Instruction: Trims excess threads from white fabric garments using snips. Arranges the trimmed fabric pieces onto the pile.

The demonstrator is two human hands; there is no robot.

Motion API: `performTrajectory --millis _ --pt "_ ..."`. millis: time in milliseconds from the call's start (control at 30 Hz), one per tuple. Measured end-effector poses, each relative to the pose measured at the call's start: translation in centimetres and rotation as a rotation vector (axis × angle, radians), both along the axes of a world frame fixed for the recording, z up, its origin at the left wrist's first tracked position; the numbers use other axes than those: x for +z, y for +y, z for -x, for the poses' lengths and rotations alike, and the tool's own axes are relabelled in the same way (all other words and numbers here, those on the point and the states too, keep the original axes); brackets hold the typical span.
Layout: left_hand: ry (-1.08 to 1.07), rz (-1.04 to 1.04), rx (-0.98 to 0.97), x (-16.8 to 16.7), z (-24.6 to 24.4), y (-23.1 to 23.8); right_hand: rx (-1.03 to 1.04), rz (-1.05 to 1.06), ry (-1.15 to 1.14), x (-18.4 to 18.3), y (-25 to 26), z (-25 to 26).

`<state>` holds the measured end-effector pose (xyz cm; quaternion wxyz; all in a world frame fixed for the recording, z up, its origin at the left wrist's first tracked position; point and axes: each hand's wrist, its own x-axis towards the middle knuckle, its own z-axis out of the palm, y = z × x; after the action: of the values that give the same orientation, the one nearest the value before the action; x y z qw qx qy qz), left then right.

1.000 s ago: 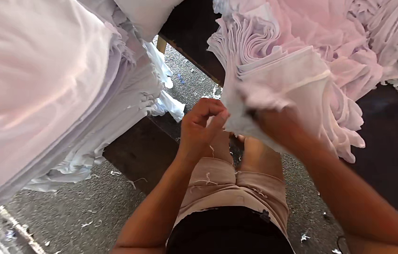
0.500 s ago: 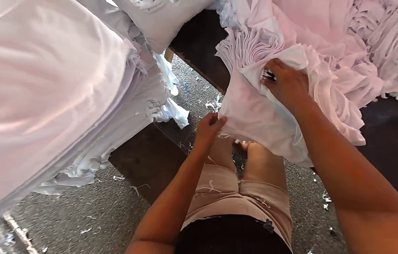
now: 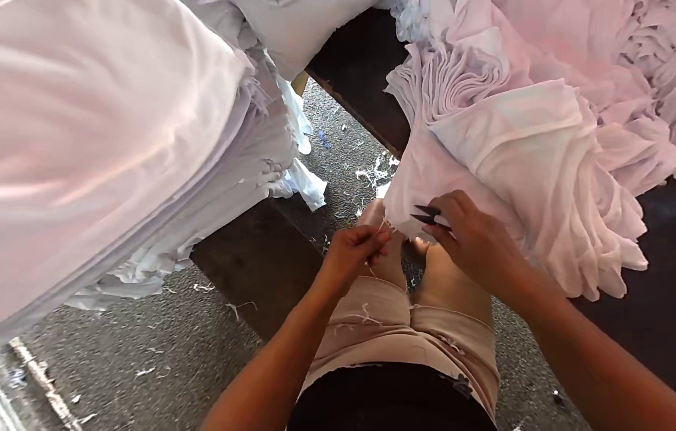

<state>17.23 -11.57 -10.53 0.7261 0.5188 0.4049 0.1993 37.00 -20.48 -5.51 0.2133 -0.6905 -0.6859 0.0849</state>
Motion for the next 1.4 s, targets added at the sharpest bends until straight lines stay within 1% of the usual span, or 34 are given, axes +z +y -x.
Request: performTrajectory --millis 67,167,267,333,367,467,500,567,633,700,800,867,1000,1167,1267,1400 --pt "-0.057 -0.104 0.029 -0.6 0.4 -0.5 0.048 -0.105 -0.119 -1.4 -0.2 0.8" --pt "-0.131 -0.313 -0.014 -1.9 0.5 -0.8 0.082 -0.216 -0.281 -2.7 0.0 1.7" --pt "-0.208 -0.368 -0.047 -2.3 0.1 -0.9 0.100 -0.251 -0.320 -3.1 0.6 2.3" --pt "-0.233 -0.347 -0.059 -2.4 -0.7 -1.2 0.088 -0.253 -0.275 -3.0 1.1 2.1" --pt "-0.237 -0.272 -0.017 -2.4 -1.3 -1.6 0.068 -0.235 -0.239 -2.7 1.2 1.8" --pt "-0.273 0.170 0.275 -1.4 -4.1 -2.6 -0.008 -0.216 -0.157 -1.4 1.2 1.0" --pt "-0.274 0.292 0.328 -1.1 -5.0 -2.7 -0.031 -0.218 -0.142 -1.1 1.0 0.8" --pt "-0.287 0.466 0.374 -0.5 -6.4 -2.8 -0.059 -0.222 -0.116 -1.0 0.3 0.4" --pt "-0.287 0.531 0.321 0.0 -6.8 -3.2 -0.056 -0.215 -0.100 -1.4 -0.5 0.1" --pt "-0.258 0.495 0.258 0.1 -6.2 -3.6 -0.032 -0.207 -0.106 -2.4 -1.5 -0.2" --pt "-0.184 0.313 0.156 -0.1 -4.2 -4.3 0.012 -0.209 -0.151 -3.9 -2.9 -0.2" --pt "-0.153 0.214 0.127 -0.2 -2.9 -4.6 0.038 -0.215 -0.187 -4.4 -3.7 0.1" --pt "-0.157 0.081 0.122 -0.3 -1.5 -5.5 0.041 -0.271 -0.261 -5.3 -4.5 0.9" --pt "-0.168 -0.141 0.127 -1.2 -1.3 -6.0 0.011 -0.315 -0.283 -5.8 -4.6 1.9" --pt "-0.180 -0.171 0.139 -1.5 -1.4 -6.0 0.022 -0.336 -0.276 -6.1 -4.4 2.4" --pt "-0.211 -0.128 0.142 -1.4 -2.0 -6.1 0.052 -0.376 -0.281 -6.2 -3.8 2.7"
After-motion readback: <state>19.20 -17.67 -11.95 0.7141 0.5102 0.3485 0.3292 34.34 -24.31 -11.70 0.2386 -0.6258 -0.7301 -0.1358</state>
